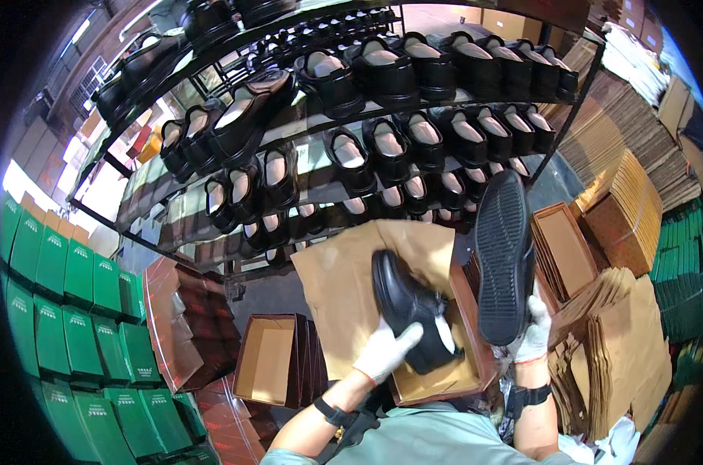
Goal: Picking up black shoes from a rack, wrapping them in paper, placing them into shoe boxes, and stacking the boxes.
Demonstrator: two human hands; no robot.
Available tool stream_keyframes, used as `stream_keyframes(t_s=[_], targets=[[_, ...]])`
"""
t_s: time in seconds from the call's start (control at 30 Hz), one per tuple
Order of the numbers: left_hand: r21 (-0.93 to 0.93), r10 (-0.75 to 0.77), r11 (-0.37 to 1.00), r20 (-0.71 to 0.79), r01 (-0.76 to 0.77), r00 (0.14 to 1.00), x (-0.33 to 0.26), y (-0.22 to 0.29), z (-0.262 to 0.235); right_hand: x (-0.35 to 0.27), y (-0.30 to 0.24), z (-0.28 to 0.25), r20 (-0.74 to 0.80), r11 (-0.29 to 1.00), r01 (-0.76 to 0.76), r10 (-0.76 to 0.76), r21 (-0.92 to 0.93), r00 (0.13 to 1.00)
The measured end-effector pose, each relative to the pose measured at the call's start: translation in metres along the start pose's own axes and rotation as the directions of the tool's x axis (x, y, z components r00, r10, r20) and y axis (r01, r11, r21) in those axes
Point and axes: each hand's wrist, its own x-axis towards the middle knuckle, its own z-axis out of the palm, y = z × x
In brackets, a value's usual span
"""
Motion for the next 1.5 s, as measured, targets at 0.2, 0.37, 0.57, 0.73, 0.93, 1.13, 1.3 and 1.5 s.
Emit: stream_keyframes(t_s=[0.2, 0.37, 0.57, 0.73, 0.93, 1.13, 1.3, 1.5], targets=[[-0.218, -0.275, 0.916, 0.269, 0.336, 0.923, -0.013, -0.037, -0.008, -0.018, 0.026, -0.047, -0.132, 0.966, -0.163, 0.191, 0.2, 0.973], [0.338, 0.133, 0.941, -0.407, 0.014, 0.904, -0.057, -0.014, -0.057, -0.027, 0.025, -0.035, -0.241, 0.986, -0.106, 0.135, 0.131, 0.961], [-0.216, -0.329, 0.943, -0.501, 0.252, 0.801, -0.055, -0.104, -0.088, -0.026, 0.035, -0.049, -0.249, 0.988, -0.124, 0.144, 0.091, 0.958], [0.071, -0.03, 0.994, -0.533, 0.08, 0.846, -0.096, -0.038, -0.107, -0.023, 0.043, -0.045, -0.207, 0.986, -0.118, 0.14, 0.117, 0.968], [0.48, 0.506, 0.805, -0.25, -0.348, 0.826, -0.147, 0.079, -0.041, -0.031, 0.036, -0.027, -0.26, 0.99, -0.132, 0.142, 0.055, 0.955], [0.622, 0.418, 0.529, 0.401, -0.577, 0.815, -0.036, 0.058, 0.057, -0.018, 0.001, -0.006, -0.064, 0.995, -0.101, 0.103, 0.025, 0.993], [0.473, 0.817, 0.506, 0.005, -0.721, 0.577, -0.077, 0.07, 0.017, -0.005, -0.081, 0.061, 0.196, 0.762, 0.264, -0.182, -0.592, 0.964], [0.524, 0.696, 0.336, 0.422, -0.782, 0.581, -0.032, 0.029, 0.003, 0.03, -0.114, 0.154, 0.528, 0.107, 0.52, 0.263, -0.848, 0.807]])
